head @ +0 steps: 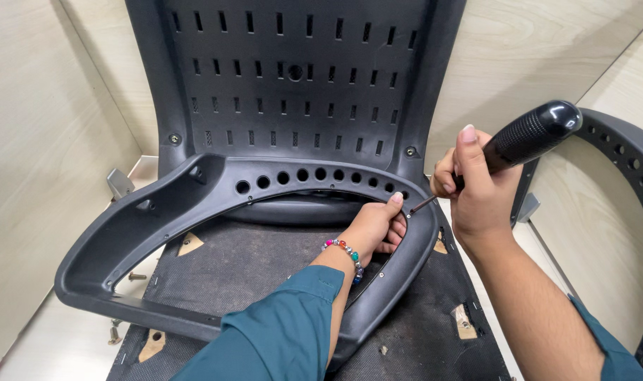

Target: The person attaches a black plastic frame to a chair seat using a screwdriver and multiple screws. They align the frame, insert screws into pre-drilled holes, and tighten them one by one. The person flips the frame to check alignment and continues fastening until the frame is secured to the seat.

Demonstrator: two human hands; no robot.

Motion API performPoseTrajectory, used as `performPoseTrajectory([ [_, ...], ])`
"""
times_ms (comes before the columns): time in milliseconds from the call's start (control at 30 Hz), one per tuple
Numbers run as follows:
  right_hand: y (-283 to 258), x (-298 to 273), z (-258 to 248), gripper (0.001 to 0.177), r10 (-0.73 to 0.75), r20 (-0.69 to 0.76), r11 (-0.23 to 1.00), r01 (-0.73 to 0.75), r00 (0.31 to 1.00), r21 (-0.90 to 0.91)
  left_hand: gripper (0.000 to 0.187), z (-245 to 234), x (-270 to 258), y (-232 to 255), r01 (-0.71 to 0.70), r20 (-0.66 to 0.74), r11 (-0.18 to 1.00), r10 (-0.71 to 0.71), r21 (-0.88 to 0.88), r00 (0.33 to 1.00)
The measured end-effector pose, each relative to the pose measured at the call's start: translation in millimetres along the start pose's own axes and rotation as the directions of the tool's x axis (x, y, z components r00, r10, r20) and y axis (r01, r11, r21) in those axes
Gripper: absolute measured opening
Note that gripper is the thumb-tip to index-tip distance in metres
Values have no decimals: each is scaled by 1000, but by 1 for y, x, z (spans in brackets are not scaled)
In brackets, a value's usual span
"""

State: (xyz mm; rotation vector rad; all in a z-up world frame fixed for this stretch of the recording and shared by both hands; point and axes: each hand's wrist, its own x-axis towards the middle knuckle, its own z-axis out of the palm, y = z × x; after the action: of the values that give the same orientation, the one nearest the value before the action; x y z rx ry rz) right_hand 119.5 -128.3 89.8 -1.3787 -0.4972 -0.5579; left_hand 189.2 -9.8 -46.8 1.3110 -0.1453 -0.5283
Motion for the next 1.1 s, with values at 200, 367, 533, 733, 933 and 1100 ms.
performPoseTrajectory([
  [200, 1, 1, 5, 42, 42, 19, 999, -42, 999, -12, 54, 0, 2, -1, 0, 0, 1000, 0, -16, 1000],
  [367, 2, 5, 9, 42, 55, 59, 995, -50, 997, -90, 55, 0, 3, -1, 7, 14, 999, -6, -35, 1000],
  [533, 4, 16, 15, 42, 219, 250, 966, -173, 943, -193, 56, 2, 4, -3, 13, -15, 1000, -13, -18, 1000],
  [733, 3, 37, -3, 38, 480, 478, 876, -371, 735, -307, 56, 3, 5, -7, 9, -30, 999, -11, -50, 999],
  [933, 15, 64, -34, 45, 201, 912, 915, -402, 357, -44, 55, 2, 4, -6, 21, -14, 995, -22, -98, 1000],
  [1100, 46, 72, -44, 39, 128, 941, 708, -693, 315, 135, 55, 3, 0, -5, 19, -18, 997, -20, -78, 1000],
])
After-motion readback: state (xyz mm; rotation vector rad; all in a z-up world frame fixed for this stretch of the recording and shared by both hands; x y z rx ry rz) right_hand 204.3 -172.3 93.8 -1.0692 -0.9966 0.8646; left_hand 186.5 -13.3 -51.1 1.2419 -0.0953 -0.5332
